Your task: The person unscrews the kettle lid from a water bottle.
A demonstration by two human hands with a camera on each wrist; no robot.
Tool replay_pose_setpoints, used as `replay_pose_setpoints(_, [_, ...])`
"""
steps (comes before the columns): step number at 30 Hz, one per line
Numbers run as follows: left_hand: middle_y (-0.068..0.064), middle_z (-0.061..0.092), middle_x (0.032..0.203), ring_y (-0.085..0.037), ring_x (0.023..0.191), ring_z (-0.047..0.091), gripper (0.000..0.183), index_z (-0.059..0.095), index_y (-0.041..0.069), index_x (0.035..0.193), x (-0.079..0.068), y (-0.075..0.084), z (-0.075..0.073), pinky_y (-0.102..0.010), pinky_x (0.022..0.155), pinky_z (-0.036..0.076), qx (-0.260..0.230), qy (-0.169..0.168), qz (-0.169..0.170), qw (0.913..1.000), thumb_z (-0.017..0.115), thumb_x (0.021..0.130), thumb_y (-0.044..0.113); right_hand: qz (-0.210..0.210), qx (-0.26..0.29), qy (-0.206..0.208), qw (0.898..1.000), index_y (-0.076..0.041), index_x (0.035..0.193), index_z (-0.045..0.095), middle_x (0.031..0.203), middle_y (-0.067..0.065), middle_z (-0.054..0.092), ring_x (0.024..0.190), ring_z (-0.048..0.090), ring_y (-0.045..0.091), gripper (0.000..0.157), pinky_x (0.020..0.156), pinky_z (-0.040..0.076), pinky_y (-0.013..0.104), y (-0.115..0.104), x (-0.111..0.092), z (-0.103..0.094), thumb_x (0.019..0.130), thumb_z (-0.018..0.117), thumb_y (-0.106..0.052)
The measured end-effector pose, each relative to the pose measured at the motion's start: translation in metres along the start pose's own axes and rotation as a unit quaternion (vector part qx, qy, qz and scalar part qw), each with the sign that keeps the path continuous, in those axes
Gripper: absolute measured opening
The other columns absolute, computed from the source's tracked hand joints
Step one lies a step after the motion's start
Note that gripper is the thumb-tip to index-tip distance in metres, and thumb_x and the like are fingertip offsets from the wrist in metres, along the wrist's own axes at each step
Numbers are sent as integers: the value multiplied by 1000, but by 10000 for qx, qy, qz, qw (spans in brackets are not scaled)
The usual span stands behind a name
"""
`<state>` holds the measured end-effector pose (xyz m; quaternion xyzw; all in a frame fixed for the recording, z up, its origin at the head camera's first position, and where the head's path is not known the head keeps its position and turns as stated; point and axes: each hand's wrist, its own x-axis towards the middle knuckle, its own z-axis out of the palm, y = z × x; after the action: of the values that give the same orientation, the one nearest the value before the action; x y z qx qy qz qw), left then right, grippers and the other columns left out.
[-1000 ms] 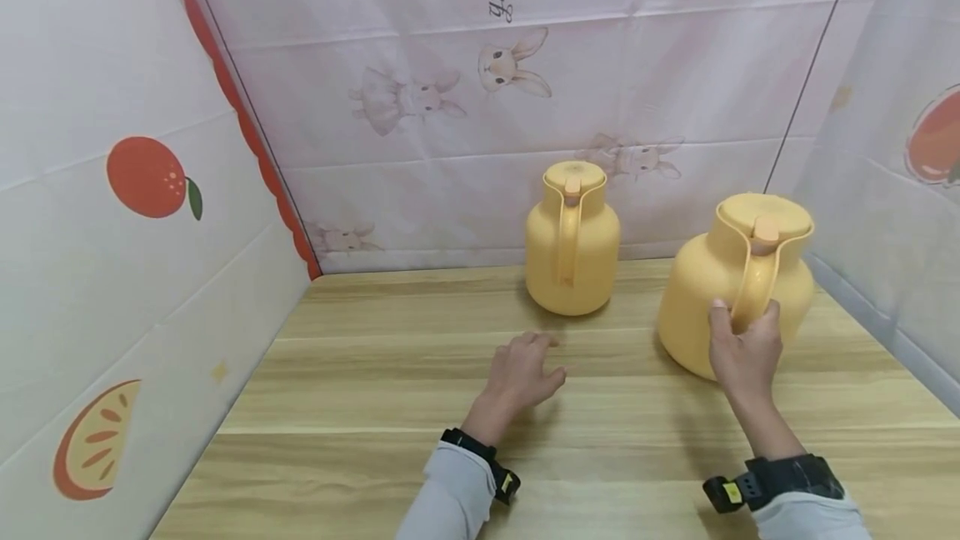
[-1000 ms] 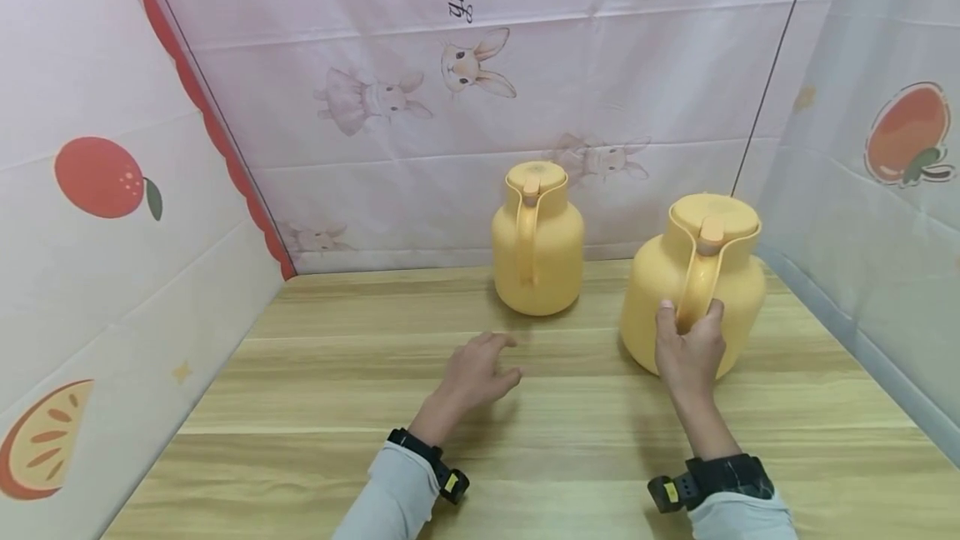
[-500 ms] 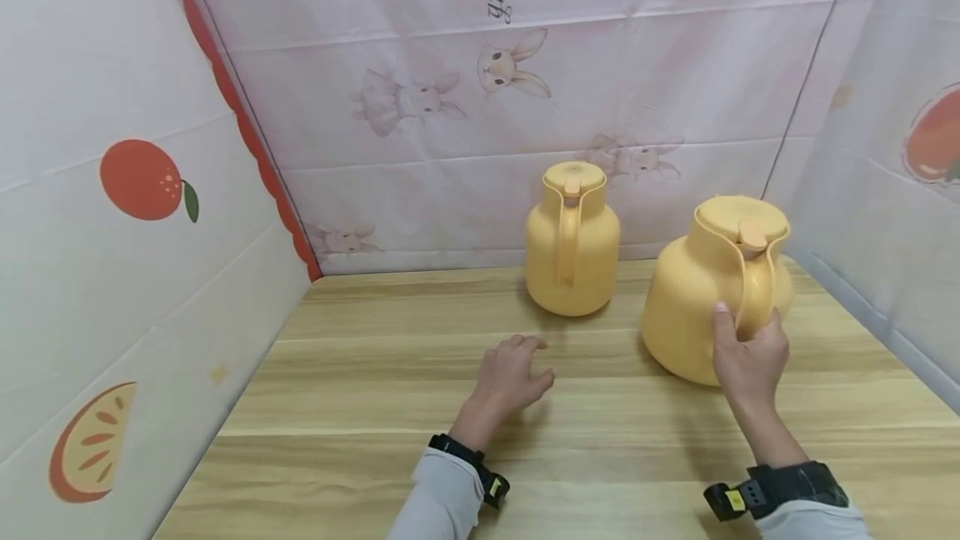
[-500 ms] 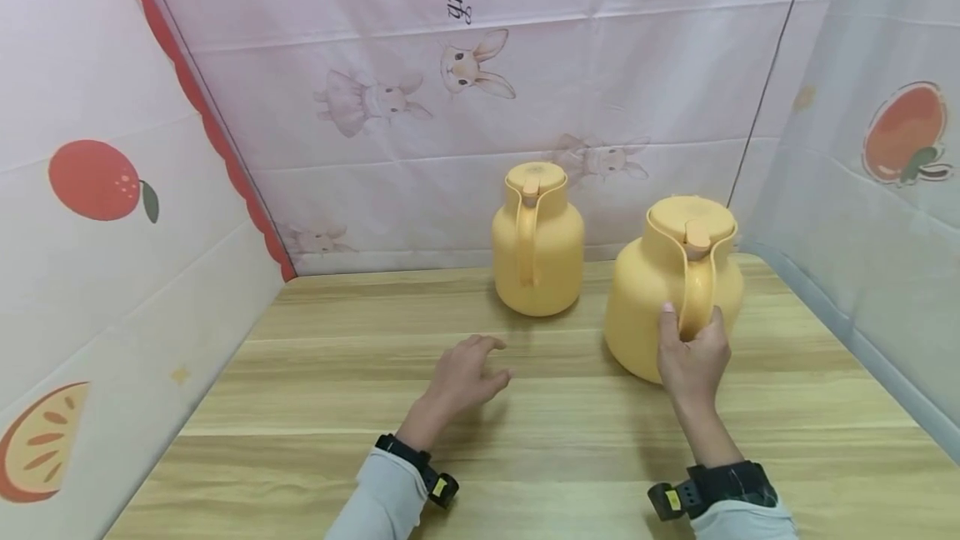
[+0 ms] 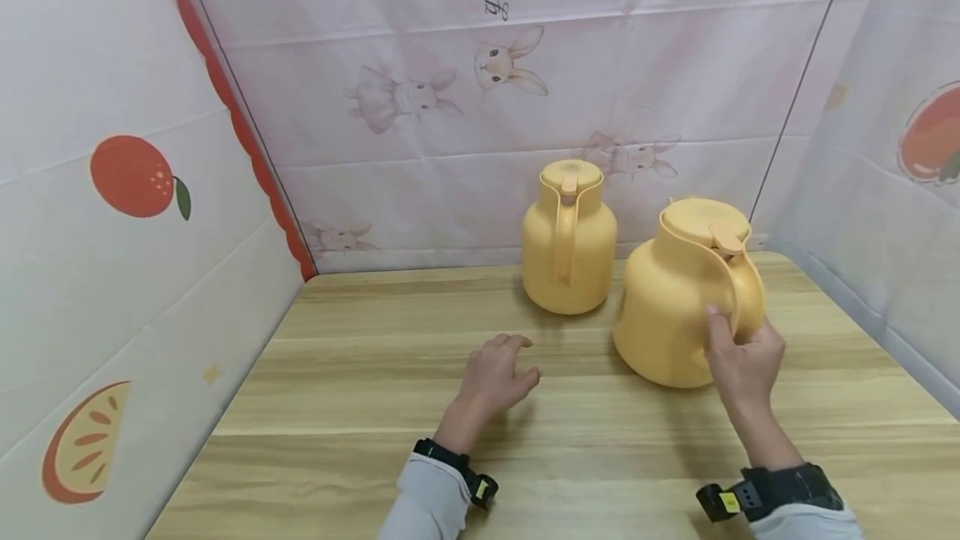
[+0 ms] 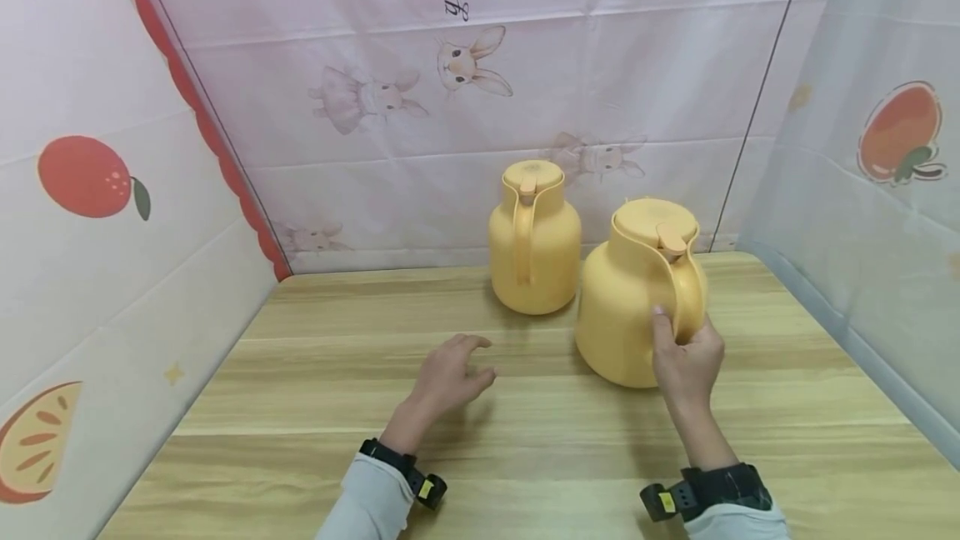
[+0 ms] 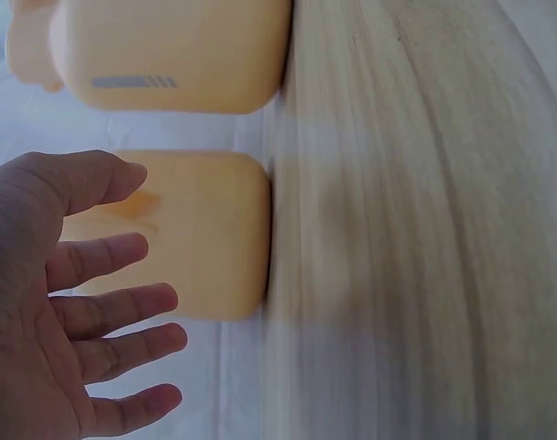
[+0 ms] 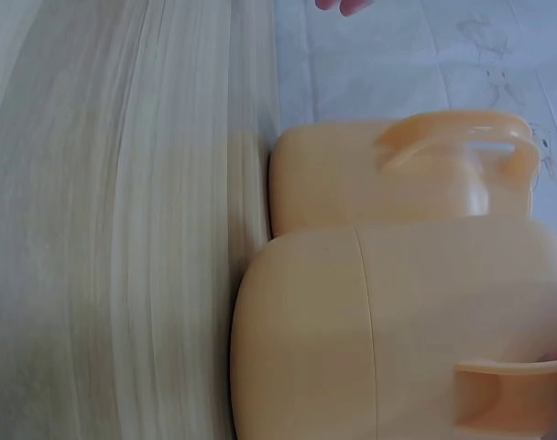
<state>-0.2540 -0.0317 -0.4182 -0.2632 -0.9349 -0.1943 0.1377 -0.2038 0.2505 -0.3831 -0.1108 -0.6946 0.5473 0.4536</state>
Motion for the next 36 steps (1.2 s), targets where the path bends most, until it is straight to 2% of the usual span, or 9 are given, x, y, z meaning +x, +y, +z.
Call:
replay_pose_setpoints(1, [-8,62,107,-22,97,56,38,61,12,111,-1,0,-1,-43,70,48,-18,17,7,10000,63,80,34,35,409,-81,9991,-3,63,53,42,-8,48,35,45,7,20,32,35,13,6,0,0,80,62,-9])
replay_pose_setpoints(5, [-8,62,108,-23,98,55,39,61,12,112,-3,-3,-5,-44,71,48,-74,29,-24,10000,63,80,33,29,781,-141,9968,-2,61,53,42,-1,49,33,44,12,24,29,35,15,10,-3,2,80,62,-12])
replay_pose_setpoints(7, [-8,62,108,-23,98,55,39,60,12,112,-4,-5,-6,-44,72,48,-81,30,-60,9999,63,80,33,-36,1493,-272,9884,-2,63,56,43,0,51,32,44,12,18,28,33,15,26,0,3,79,63,-8])
replay_pose_setpoints(8, [-8,62,109,-23,99,55,39,60,12,112,-5,-5,-6,-44,72,48,-105,30,-85,9999,63,80,33,-21,1237,-239,9920,0,64,56,43,0,50,32,44,13,20,28,34,15,21,-1,4,80,62,-10])
replay_pose_setpoints(12, [-8,61,110,-24,100,54,38,60,11,112,-9,-9,-10,-46,73,47,-209,59,-135,9997,63,81,33,165,1458,-306,9887,2,65,56,42,0,51,32,44,13,18,28,34,15,16,-4,6,79,62,-7])
replay_pose_setpoints(16, [-9,61,109,-24,99,55,38,60,10,111,-12,-13,-13,-46,74,48,-272,137,-132,9994,64,80,32,398,1263,-257,9909,1,61,52,40,-2,48,31,42,11,24,28,34,14,-6,-11,9,80,62,-9])
replay_pose_setpoints(22, [-9,61,108,-23,98,55,38,61,10,111,-19,-18,-16,-44,75,49,-295,79,-298,9991,64,81,32,698,1459,-429,9859,3,59,48,41,-1,47,31,41,11,28,29,35,15,-11,-16,11,81,62,-8])
replay_pose_setpoints(28, [-8,62,106,-23,95,56,38,61,10,111,-25,-26,-15,-44,77,49,-250,82,-326,9991,65,80,32,375,2017,-822,9753,-1,55,50,41,-1,48,32,41,11,27,29,34,15,-4,-20,14,80,60,-3])
replay_pose_setpoints(36, [-9,63,104,-24,93,57,38,61,9,109,-30,-35,-20,-43,74,50,-285,286,-292,9988,67,78,30,816,1759,-818,9776,1,52,45,38,-1,45,31,39,11,29,30,34,16,-20,-24,17,79,52,6])
